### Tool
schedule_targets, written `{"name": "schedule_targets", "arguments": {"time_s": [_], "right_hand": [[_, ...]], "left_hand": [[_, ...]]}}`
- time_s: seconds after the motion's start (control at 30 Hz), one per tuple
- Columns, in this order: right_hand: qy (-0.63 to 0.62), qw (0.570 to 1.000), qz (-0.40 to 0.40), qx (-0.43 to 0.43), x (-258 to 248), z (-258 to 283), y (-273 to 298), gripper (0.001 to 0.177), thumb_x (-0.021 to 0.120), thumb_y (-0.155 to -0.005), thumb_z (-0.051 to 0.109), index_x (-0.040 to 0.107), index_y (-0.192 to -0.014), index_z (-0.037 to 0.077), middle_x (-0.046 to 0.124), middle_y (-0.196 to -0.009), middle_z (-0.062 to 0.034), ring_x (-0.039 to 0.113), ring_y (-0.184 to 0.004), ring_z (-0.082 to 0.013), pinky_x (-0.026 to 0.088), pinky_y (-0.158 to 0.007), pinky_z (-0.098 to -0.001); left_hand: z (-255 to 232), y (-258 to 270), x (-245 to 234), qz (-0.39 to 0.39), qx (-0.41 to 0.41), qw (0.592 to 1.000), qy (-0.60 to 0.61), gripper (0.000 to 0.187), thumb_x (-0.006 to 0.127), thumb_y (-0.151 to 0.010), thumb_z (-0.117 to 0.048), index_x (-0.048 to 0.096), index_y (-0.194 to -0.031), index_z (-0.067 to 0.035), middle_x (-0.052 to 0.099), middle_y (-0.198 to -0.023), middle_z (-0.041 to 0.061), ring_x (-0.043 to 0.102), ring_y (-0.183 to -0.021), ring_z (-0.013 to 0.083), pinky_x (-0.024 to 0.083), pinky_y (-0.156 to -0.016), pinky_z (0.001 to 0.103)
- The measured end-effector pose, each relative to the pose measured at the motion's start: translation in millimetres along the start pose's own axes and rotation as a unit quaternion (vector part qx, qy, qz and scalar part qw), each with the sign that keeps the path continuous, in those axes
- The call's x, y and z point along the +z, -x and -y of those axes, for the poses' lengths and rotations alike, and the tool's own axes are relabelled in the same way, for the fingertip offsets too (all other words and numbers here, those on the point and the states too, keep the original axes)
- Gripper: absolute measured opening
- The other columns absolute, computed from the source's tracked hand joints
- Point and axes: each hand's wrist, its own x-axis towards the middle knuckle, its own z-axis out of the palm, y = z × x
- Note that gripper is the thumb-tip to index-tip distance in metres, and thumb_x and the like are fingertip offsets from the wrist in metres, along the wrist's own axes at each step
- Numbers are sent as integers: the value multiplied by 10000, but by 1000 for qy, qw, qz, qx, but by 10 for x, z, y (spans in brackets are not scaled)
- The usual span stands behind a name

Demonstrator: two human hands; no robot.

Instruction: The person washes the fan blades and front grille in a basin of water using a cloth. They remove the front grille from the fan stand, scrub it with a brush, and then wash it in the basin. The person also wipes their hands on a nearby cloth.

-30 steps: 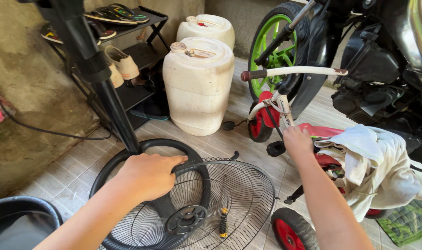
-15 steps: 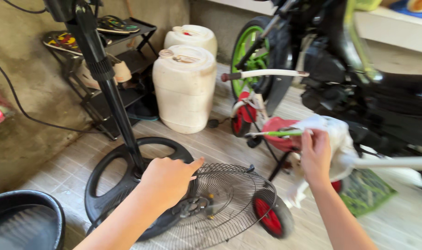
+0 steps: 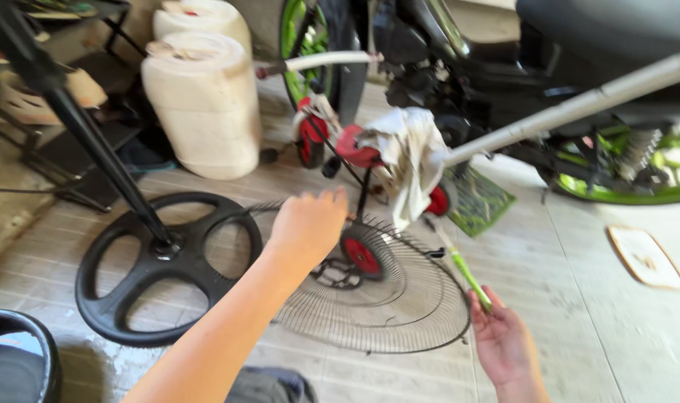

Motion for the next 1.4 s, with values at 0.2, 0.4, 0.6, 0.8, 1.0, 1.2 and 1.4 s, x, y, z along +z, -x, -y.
{"name": "schedule_targets", "arguments": {"time_s": [0.2, 0.4, 0.6, 0.8, 1.0, 1.2, 1.4], "right_hand": [[-29, 998, -60, -4, -590, 441, 487, 524, 460, -931, 67, 489, -1441, -50, 645, -1269, -196, 640, -1175, -217, 507, -1006, -430], [15, 985, -134, -104, -747, 1168, 815, 503, 433, -983, 81, 448, -1455, -90, 624, -1214, -190, 645, -1191, -244, 418, -1124, -527], [18, 987, -97, -129, -881, 1271, 809, 478, 410, -1029, 65, 440, -1458, -145, 623, -1226, -192, 643, -1172, -242, 403, -1147, -494], [23, 991, -83, -103, -657, 923, 799, 456, 409, -1036, 67, 458, -1436, -144, 617, -1204, -194, 639, -1129, -234, 407, -1142, -498], [27, 991, -84, -104, -158, 793, 991, 454, 408, -1035, 74, 454, -1428, -149, 618, -1198, -209, 647, -1118, -235, 423, -1124, -495], [24, 995, -56, -76, 126, 688, 1177, 478, 386, -1039, 98, 456, -1447, -141, 622, -1216, -213, 659, -1140, -233, 446, -1090, -481], [32, 992, -122, 9, 58, 335, 1571, 503, 354, -1024, 125, 445, -1449, -129, 645, -1232, -220, 655, -1132, -239, 449, -1057, -493]], "left_hand": [[-741, -205, 65, -44, 39, 998, 39, 519, 583, -886, -191, 573, -1380, -32, 699, -1021, 114, 710, -888, 309, 580, -684, 415], [-1444, -378, 156, -115, 72, 987, 84, 513, 574, -897, -183, 569, -1387, -31, 694, -1107, 141, 702, -1025, 344, 596, -757, 415], [-1456, -195, 354, -89, 91, 985, 118, 563, 576, -872, -123, 545, -1433, -87, 673, -1192, 135, 682, -1092, 339, 604, -715, 412], [-1098, -25, 493, -61, 75, 985, 142, 536, 600, -955, -171, 493, -1477, -111, 651, -1277, 151, 652, -1198, 333, 612, -777, 424], [-888, 91, 532, -112, -20, 992, 62, 773, 706, -821, -247, 384, -1517, -148, 481, -1414, 211, 600, -1253, 413, 564, -908, 483], [-1078, 320, 510, -133, -470, 661, 570, 1008, 643, -733, -109, 118, -1592, -152, 216, -1609, 207, 610, -1223, 425, 507, -1025, 544], [-1190, 712, 407, -165, -551, 184, 797, 587, 474, -985, -388, 338, -1463, -75, 549, -1374, 217, 689, -952, 335, 593, -829, 462]]}}
